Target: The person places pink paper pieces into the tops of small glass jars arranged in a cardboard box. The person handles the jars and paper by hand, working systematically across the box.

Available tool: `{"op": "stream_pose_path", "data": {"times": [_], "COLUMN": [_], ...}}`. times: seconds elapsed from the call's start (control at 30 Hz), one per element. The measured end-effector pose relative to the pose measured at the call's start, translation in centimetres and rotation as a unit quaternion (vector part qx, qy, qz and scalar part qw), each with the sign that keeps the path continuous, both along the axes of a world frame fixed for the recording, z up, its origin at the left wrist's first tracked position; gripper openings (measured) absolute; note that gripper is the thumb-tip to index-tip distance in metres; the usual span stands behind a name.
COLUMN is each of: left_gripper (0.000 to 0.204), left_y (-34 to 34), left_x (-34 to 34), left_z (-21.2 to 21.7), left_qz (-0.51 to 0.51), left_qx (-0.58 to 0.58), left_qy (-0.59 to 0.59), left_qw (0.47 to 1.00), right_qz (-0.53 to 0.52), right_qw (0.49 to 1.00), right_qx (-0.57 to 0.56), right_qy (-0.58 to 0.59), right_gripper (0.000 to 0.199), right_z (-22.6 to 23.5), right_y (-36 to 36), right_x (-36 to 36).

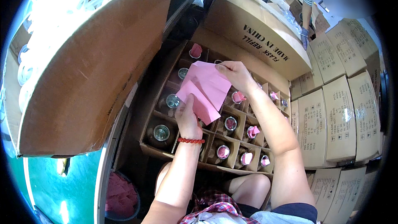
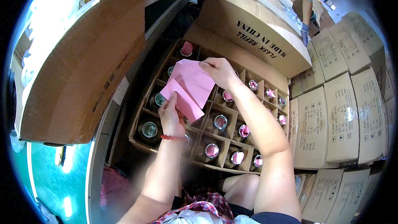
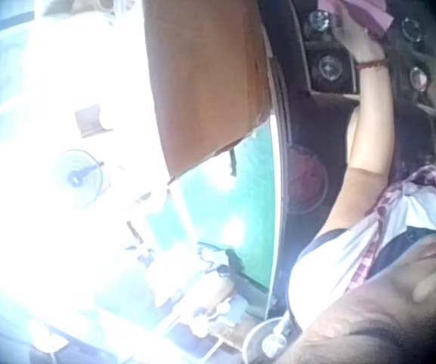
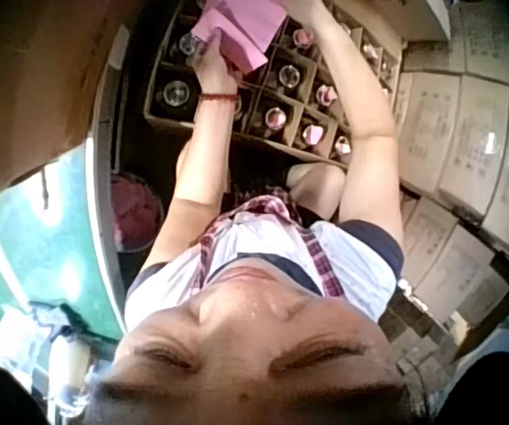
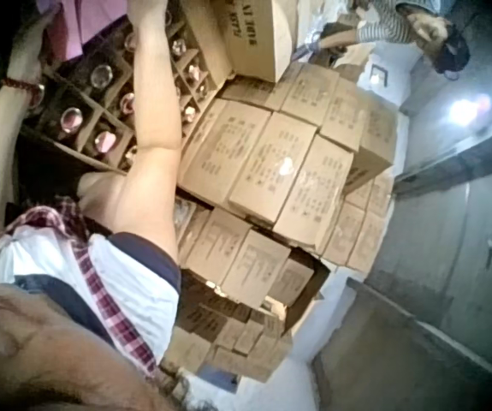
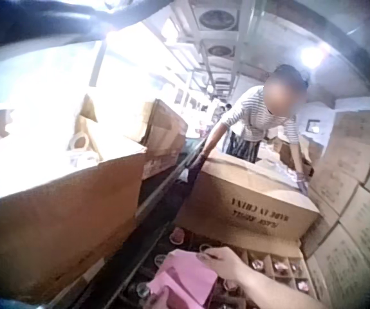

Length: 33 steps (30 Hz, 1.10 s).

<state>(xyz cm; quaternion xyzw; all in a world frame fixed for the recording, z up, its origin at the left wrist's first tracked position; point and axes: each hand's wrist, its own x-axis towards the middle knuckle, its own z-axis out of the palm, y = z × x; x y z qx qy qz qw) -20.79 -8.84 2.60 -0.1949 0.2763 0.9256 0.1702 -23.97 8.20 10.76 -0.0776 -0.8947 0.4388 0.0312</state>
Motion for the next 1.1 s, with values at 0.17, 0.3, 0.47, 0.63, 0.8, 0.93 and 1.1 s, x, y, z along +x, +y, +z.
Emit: {"op": "stream_pose_path", "data": {"times": [0.17, 0.3, 0.47, 0.63, 0.8, 0.93, 1.1], "left_gripper": [0.018, 0.019, 0.018, 0.015, 0.010, 0.012, 0.010], "left_y": [0.1, 0.5, 0.6, 1.1, 1.7, 1.5, 2.3], "left_x": [0.4, 0.3, 0.8, 1.1, 1.3, 1.5, 1.8], "left_z": [-0.4, -0.6, 0.0, -0.3, -0.9, -1.3, -0.7], "left_qz": [-0.014, -0.014, 0.007, 0.010, 0.003, 0.007, 0.025], "left_qx": [0.029, 0.078, 0.008, 0.052, 0.090, 0.117, 0.139], "left_qy": [0.028, 0.028, -0.007, -0.002, 0.009, 0.026, 0.019], "left_qw": [0.999, 0.996, 1.000, 0.999, 0.996, 0.993, 0.990], "right_qz": [0.083, 0.055, 0.028, 0.125, 0.199, 0.124, 0.168], "right_qw": [0.976, 0.941, 0.993, 0.980, 0.888, 0.841, 0.833], "right_qx": [-0.158, -0.312, -0.111, 0.123, 0.412, 0.526, 0.524], "right_qy": [-0.129, -0.120, -0.007, 0.092, -0.041, 0.041, 0.062], "right_gripper": [0.024, 0.023, 0.023, 0.026, 0.024, 0.022, 0.022], "right_z": [-0.5, -2.8, -3.8, -5.1, -9.0, -10.1, -11.5], "right_y": [-2.2, -3.3, -0.3, -1.7, -2.7, -4.8, -5.5], "right_x": [1.1, 2.2, -0.3, -5.7, -10.0, -10.5, -11.2]}}
